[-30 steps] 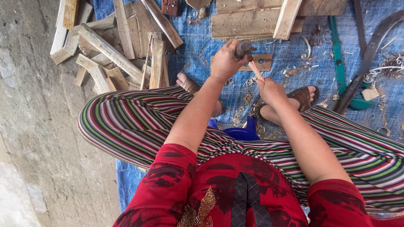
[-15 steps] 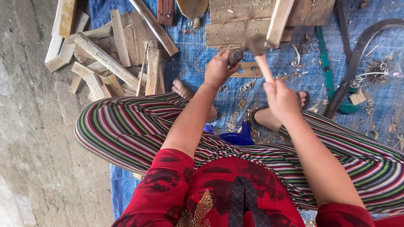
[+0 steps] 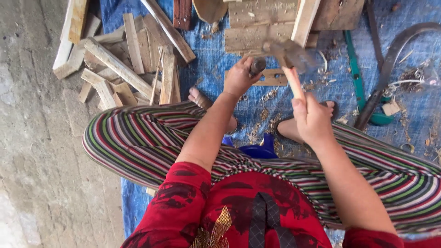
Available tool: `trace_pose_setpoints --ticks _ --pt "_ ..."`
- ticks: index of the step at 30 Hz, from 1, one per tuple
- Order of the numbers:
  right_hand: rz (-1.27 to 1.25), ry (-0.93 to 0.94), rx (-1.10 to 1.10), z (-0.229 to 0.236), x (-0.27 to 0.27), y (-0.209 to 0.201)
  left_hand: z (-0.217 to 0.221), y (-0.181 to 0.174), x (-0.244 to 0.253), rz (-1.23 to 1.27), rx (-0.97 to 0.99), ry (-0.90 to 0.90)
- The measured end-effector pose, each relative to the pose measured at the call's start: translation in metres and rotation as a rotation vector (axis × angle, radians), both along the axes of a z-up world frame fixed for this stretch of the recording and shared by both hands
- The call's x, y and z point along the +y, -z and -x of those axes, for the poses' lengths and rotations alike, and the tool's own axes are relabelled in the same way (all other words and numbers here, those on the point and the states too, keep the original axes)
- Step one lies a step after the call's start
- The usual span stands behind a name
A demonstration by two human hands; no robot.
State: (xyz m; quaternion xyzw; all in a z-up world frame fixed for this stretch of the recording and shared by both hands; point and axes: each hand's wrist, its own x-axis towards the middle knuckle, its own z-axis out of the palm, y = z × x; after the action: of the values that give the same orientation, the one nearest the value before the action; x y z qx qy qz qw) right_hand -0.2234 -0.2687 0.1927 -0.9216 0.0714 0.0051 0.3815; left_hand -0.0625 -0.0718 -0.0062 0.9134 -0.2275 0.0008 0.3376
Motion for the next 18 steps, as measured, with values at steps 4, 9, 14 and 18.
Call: trace_pose_setpoints --ticks 4,9,14,18 --pt "0.063 0.021 -0.266 0.01 -0.001 -0.014 0.003 0.005 0.0 -0.002 -0.004 0.0" --pt "0.142 -0.016 -0.166 0.009 0.0 0.04 0.003 0.003 0.0 -0.004 0.007 -0.008" --pt "-0.01 0.051 0.08 0.006 0.007 0.026 0.004 0.006 0.0 -0.022 0.1 0.002" --pt "0.022 0.081 0.235 -0.002 -0.003 0.054 -0.004 0.017 -0.003 -0.051 0.114 -0.018"
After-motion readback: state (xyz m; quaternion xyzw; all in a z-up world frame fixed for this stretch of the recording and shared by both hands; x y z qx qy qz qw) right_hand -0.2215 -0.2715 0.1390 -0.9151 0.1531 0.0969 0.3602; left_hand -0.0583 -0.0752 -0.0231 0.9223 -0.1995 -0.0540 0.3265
